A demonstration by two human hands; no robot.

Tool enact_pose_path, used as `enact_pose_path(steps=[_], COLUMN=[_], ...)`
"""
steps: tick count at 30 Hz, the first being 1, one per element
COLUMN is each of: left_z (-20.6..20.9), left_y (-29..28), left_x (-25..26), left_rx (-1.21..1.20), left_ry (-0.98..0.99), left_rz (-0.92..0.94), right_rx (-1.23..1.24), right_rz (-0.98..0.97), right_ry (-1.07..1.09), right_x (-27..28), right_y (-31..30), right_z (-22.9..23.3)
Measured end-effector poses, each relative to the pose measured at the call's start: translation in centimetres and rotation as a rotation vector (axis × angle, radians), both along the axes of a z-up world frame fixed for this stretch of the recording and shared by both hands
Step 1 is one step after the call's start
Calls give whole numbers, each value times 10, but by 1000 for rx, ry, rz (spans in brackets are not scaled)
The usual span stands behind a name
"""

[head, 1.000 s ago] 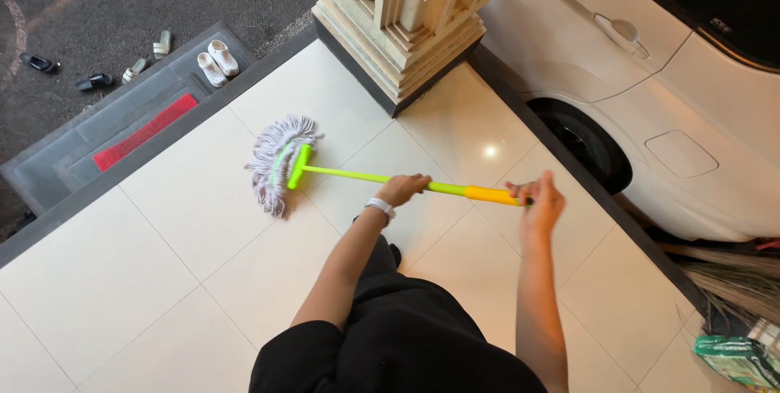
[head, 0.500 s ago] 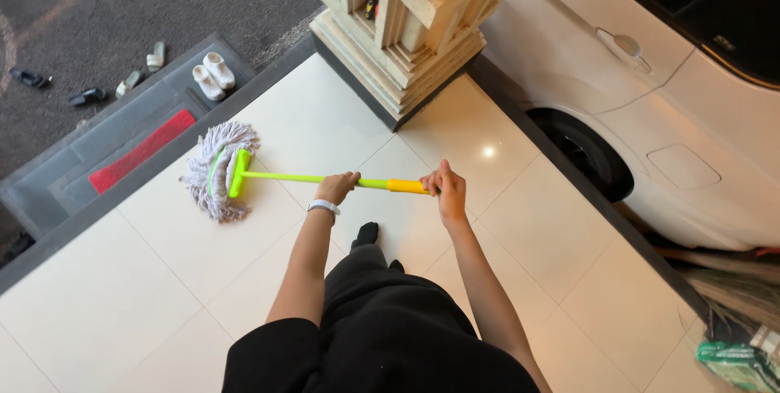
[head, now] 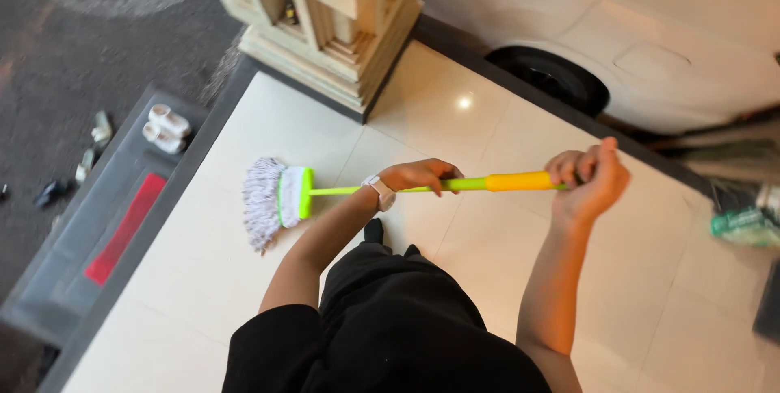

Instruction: The person mops a tiled floor using a green and yellow mop. They move the mop back and forth across the surface, covering areas near stacked wooden frames and a parked white car. The person adjusts their grip and position while continuing to mop the floor.

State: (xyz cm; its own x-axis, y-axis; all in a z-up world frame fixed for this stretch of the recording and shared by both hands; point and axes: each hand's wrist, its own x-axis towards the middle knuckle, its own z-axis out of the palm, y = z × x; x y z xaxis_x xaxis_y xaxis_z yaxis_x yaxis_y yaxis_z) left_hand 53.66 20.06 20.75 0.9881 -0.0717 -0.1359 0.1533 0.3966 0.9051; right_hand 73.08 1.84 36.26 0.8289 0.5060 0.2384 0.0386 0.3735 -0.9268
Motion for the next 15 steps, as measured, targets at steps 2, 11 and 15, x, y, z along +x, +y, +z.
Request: enact_pose_path(steps=[2, 11, 15], left_z=[40, 1, -15], left_y=[-11, -59, -70], left_x=[20, 74, 91], left_rx=[63, -224, -233], left_ry=[80, 250, 323], left_rz=[-122, -176, -198], right_rx=[-31, 123, 161], right_rz=[-129, -367, -420], right_ry=[-6, -98, -54], right_x=[-22, 33, 39], right_y=[-11, -59, -82], right_z=[49, -25, -36])
